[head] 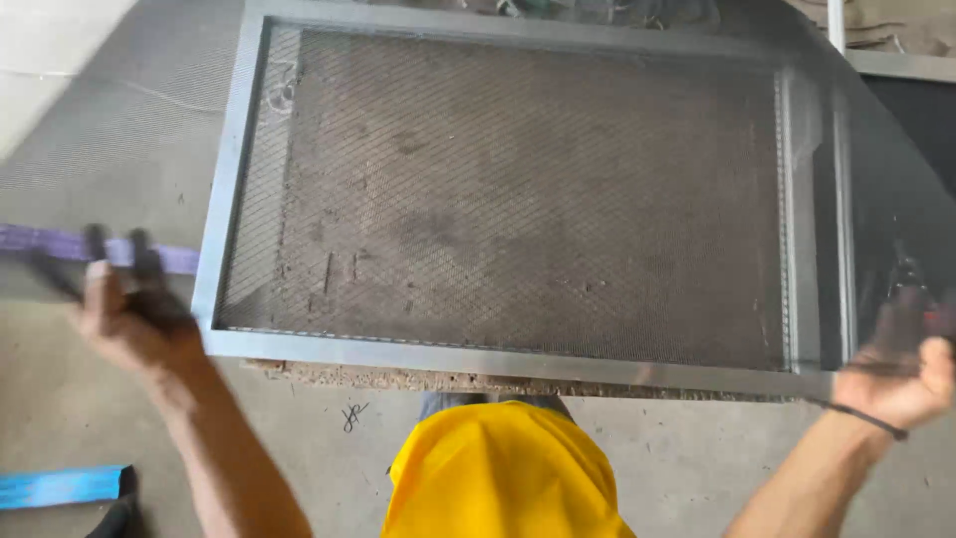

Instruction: Assembling a mesh screen into a metal door frame by aligning the mesh and pressing it into the frame's groove.

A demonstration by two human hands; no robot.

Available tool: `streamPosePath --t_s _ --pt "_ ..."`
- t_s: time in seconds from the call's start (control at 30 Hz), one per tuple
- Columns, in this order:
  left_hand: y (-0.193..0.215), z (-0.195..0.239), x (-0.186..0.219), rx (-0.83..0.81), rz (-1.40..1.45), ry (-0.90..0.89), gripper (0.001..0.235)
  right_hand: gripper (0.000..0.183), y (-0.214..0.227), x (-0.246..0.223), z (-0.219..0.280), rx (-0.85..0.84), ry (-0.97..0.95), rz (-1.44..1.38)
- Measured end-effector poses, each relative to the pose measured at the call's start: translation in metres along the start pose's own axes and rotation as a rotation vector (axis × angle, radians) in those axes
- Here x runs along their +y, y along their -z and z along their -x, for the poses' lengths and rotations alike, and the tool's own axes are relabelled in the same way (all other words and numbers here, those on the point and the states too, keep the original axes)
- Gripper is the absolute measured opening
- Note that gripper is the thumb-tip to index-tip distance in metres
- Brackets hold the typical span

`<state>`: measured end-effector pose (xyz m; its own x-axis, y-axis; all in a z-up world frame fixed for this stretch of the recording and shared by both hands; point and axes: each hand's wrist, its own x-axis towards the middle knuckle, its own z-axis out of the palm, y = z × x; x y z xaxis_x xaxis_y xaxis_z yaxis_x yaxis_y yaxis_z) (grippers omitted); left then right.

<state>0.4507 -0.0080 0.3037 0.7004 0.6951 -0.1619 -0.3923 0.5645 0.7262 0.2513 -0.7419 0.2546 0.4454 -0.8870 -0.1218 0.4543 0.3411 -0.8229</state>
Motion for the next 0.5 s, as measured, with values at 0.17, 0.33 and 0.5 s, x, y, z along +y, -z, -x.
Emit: streamPosePath --t_s 0.17,0.33,0.5 --pt "0.155 -0.065 -0.132 0.074 -0.013 0.096 0.031 0.057 0.04 0.069 0.001 0.007 -0.18 -0.089" --pt "0.247 -0.055 -0.192 0.344 0.115 0.2 0.108 0.068 0.142 0.128 -0.052 -0.04 -0.257 0.02" --pt "0.229 -0.023 -0.183 0.339 -0.526 0.157 0.036 0.052 0.192 0.139 -0.063 0.066 -0.316 0.077"
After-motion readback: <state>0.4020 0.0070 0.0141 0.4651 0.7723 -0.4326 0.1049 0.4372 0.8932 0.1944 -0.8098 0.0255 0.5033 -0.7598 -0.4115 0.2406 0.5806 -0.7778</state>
